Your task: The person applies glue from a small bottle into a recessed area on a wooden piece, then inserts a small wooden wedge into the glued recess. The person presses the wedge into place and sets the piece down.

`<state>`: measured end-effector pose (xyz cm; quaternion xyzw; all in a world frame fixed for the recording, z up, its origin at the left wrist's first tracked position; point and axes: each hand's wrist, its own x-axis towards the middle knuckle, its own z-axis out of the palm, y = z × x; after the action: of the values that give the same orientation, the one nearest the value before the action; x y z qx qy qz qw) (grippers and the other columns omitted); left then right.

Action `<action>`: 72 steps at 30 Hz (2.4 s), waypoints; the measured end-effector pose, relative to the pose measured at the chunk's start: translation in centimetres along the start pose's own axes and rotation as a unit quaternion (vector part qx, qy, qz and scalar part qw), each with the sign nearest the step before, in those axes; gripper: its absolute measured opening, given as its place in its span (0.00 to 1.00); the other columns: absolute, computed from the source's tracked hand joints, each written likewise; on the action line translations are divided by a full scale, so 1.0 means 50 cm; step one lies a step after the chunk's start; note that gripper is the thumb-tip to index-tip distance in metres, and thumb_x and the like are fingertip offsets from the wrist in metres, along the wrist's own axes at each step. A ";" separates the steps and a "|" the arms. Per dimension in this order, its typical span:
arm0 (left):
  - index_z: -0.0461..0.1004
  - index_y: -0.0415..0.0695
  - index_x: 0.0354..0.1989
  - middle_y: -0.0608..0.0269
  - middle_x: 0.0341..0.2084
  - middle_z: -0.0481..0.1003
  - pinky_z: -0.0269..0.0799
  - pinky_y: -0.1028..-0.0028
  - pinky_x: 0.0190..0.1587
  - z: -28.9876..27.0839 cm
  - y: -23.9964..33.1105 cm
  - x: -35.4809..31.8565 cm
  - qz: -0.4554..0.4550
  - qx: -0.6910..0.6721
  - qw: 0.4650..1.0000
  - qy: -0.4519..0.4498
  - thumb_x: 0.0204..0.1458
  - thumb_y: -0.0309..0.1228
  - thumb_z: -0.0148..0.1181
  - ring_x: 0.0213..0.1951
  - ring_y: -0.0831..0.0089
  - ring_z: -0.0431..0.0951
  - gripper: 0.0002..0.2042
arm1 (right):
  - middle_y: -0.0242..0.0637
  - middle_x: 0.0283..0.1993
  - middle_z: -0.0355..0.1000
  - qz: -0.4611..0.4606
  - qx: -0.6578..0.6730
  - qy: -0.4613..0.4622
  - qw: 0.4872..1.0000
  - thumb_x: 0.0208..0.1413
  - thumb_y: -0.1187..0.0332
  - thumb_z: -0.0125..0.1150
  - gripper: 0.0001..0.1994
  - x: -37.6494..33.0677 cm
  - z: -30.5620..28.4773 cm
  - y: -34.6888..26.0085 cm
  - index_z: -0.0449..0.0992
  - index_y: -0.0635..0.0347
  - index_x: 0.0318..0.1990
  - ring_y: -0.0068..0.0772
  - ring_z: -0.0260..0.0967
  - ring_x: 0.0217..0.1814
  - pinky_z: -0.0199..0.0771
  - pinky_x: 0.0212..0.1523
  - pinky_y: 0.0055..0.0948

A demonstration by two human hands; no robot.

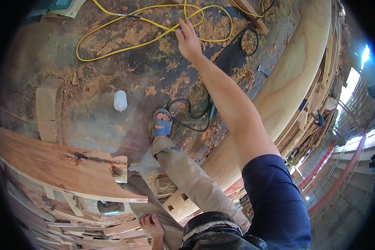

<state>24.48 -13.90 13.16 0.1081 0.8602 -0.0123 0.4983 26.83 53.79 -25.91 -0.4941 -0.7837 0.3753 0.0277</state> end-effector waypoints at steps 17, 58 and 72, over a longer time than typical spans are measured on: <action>0.82 0.46 0.38 0.53 0.41 0.82 0.70 0.48 0.60 0.042 -0.133 0.019 0.090 0.061 0.993 0.044 0.58 0.45 0.67 0.49 0.51 0.80 0.15 | 0.62 0.88 0.25 0.162 -0.195 0.003 0.967 0.65 0.30 0.57 0.58 0.111 -0.061 0.124 0.34 0.60 0.85 0.68 0.22 0.89 0.35 0.85 0.61; 0.84 0.48 0.40 0.62 0.49 0.82 0.65 0.45 0.64 -0.032 0.079 -0.013 -0.101 -0.004 0.994 0.038 0.57 0.44 0.68 0.64 0.44 0.72 0.13 | 0.45 0.72 0.67 -0.313 -0.297 -0.137 0.892 0.66 0.75 0.58 0.24 -0.088 0.163 -0.075 0.71 0.53 0.69 0.58 0.63 0.74 0.69 0.72 0.50; 0.84 0.46 0.42 0.60 0.49 0.82 0.65 0.46 0.65 -0.007 -0.035 -0.040 -0.095 -0.118 0.988 0.039 0.56 0.42 0.68 0.65 0.45 0.71 0.13 | 0.47 0.37 0.84 0.010 -0.193 -0.238 0.952 0.60 0.68 0.67 0.07 -0.519 0.048 -0.010 0.86 0.57 0.44 0.50 0.84 0.42 0.82 0.46 0.43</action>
<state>24.78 -15.93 14.90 -0.0332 0.8810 0.0458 0.4698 38.71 31.69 -18.84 -0.3943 -0.8202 0.3234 -0.2591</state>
